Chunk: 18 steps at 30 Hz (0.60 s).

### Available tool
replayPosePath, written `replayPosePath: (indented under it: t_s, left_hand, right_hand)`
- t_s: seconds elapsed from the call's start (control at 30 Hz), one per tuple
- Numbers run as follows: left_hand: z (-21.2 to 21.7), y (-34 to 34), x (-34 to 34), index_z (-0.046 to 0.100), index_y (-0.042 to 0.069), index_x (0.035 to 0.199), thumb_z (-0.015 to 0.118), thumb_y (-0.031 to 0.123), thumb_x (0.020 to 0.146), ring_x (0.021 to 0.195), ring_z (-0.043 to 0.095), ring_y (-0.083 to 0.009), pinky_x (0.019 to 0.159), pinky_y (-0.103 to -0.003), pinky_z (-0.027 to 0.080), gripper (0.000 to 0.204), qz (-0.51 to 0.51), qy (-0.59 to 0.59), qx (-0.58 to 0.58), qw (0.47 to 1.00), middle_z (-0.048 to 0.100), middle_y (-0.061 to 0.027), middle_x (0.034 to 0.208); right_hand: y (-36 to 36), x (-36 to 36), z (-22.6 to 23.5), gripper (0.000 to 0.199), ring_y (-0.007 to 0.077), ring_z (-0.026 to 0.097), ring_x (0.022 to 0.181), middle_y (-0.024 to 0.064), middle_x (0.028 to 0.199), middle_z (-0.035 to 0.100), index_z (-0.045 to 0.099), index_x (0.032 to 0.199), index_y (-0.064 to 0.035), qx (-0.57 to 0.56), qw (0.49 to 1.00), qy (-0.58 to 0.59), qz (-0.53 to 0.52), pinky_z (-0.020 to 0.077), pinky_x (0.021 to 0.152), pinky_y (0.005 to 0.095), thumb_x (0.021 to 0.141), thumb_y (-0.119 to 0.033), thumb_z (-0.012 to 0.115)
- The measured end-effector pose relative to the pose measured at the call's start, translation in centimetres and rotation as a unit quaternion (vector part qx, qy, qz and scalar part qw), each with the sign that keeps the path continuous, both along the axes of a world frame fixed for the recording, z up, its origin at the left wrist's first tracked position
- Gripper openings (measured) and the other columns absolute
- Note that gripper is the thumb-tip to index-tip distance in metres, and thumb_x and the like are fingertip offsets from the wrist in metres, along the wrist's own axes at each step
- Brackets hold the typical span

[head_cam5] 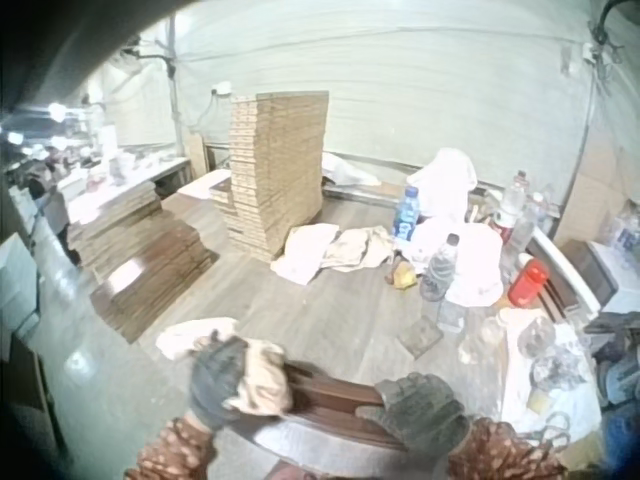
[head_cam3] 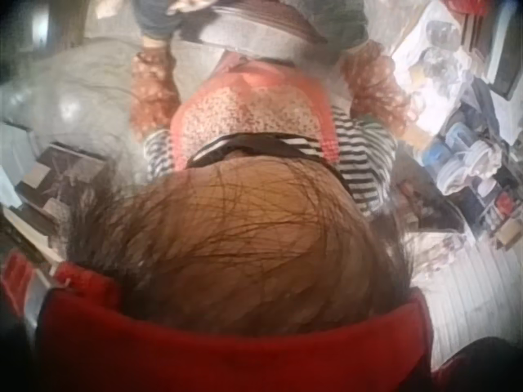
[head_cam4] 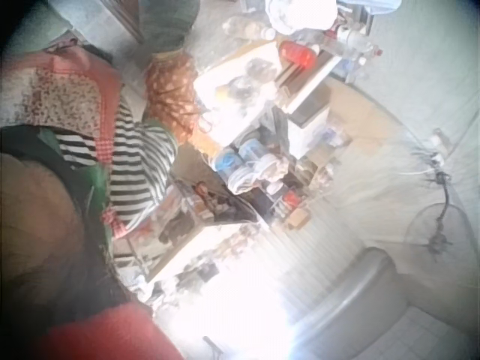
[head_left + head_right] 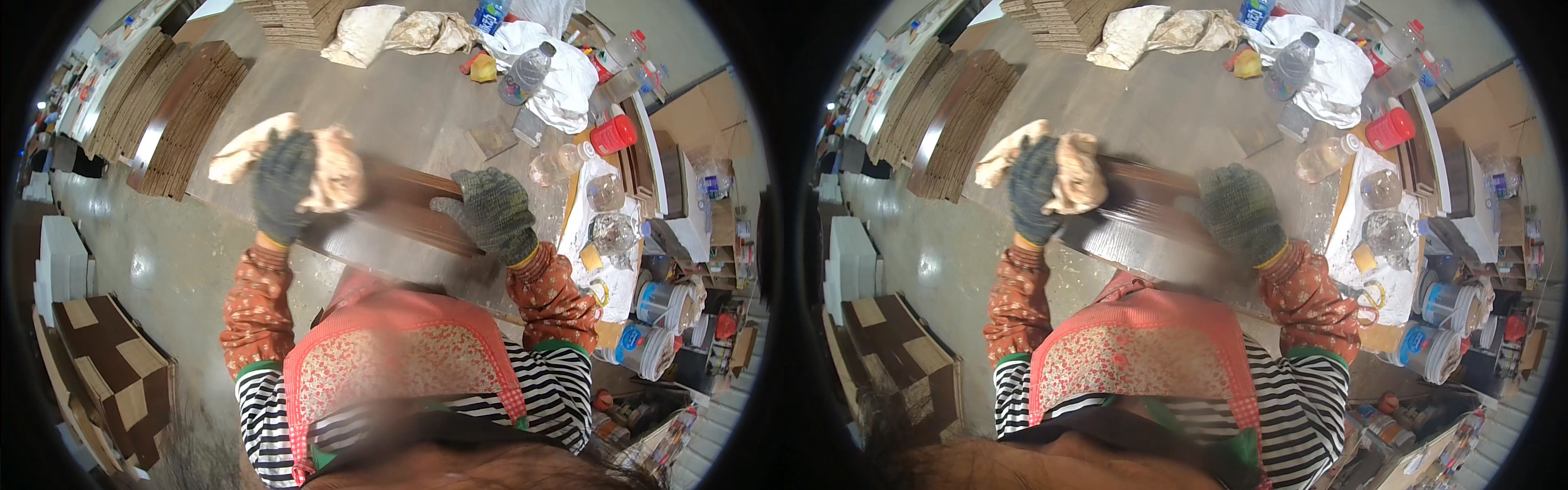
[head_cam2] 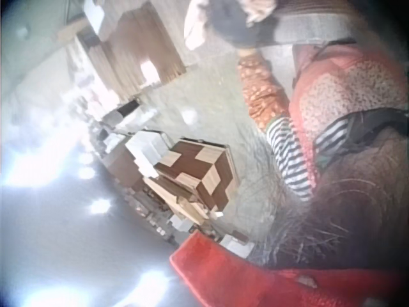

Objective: The person wipes and cleans several brown wooden panels on a workbench using a cloth. They handle the panels one at a time, turning them over to clean different sides and stacking them as they finish.

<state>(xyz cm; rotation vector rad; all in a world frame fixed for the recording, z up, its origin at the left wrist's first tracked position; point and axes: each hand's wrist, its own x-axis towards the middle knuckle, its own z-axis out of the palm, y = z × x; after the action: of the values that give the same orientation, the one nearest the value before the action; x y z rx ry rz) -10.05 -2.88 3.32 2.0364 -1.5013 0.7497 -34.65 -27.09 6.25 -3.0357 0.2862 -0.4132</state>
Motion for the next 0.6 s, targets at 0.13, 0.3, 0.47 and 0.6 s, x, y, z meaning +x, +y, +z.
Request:
replayPosePath:
  t_s: [0.13, 0.3, 0.47, 0.6]
  left_hand:
    - [-2.1, 2.3, 5.0, 0.058, 0.003, 0.138, 0.067, 0.034, 0.093, 0.135, 0.055, -0.0347, 0.119, -0.05, 0.037, 0.056, 0.004, 0.034, -0.051, 0.998, 0.062, -0.016, 0.138]
    - [-2.2, 4.7, 5.5, 0.054, -0.002, 0.141, 0.064, 0.013, 0.099, 0.106, 0.065, -0.0213, 0.091, -0.034, 0.052, 0.046, 0.154, 0.284, -0.217, 0.921, 0.068, -0.013, 0.121]
    - [0.7, 4.6, -1.5, 0.051, 0.001, 0.148, 0.06, 0.012, 0.102, 0.122, 0.062, -0.0256, 0.105, -0.04, 0.049, 0.048, 0.053, 0.302, -0.269, 0.913, 0.065, -0.0184, 0.132]
    - [1.8, -2.0, -7.6, 0.053, 0.01, 0.148, 0.056, 0.037, 0.098, 0.139, 0.051, -0.0355, 0.124, -0.054, 0.026, 0.057, -0.003, 0.104, -0.005, 0.995, 0.06, -0.0166, 0.141]
  right_hand:
    - [-0.7, 0.7, 0.3, 0.043, 0.0329, 0.065, 0.085, 0.0131, 0.087, 0.065, 0.065, 0.097, -0.0083, 0.024, 0.999, 0.021, -0.003, 0.0504, 0.075, 0.0477, 0.092, -0.051, 0.066]
    - [-1.4, 0.6, 1.8, 0.048, 0.0352, 0.067, 0.085, 0.017, 0.087, 0.068, 0.066, 0.097, -0.0053, 0.099, 0.995, 0.011, 0.017, 0.051, 0.075, 0.0487, 0.093, -0.053, 0.064]
    - [-2.4, 1.4, 1.5, 0.049, 0.0371, 0.069, 0.089, 0.0198, 0.091, 0.071, 0.068, 0.1, -0.0033, 0.228, 0.965, 0.129, 0.007, 0.0522, 0.081, 0.0477, 0.094, -0.051, 0.063]
    - [-3.0, 2.0, -1.6, 0.073, 0.0388, 0.065, 0.11, 0.0212, 0.12, 0.067, 0.063, 0.127, -0.0029, 0.154, 0.972, 0.142, 0.111, 0.0499, 0.096, 0.0482, 0.08, -0.056, 0.079]
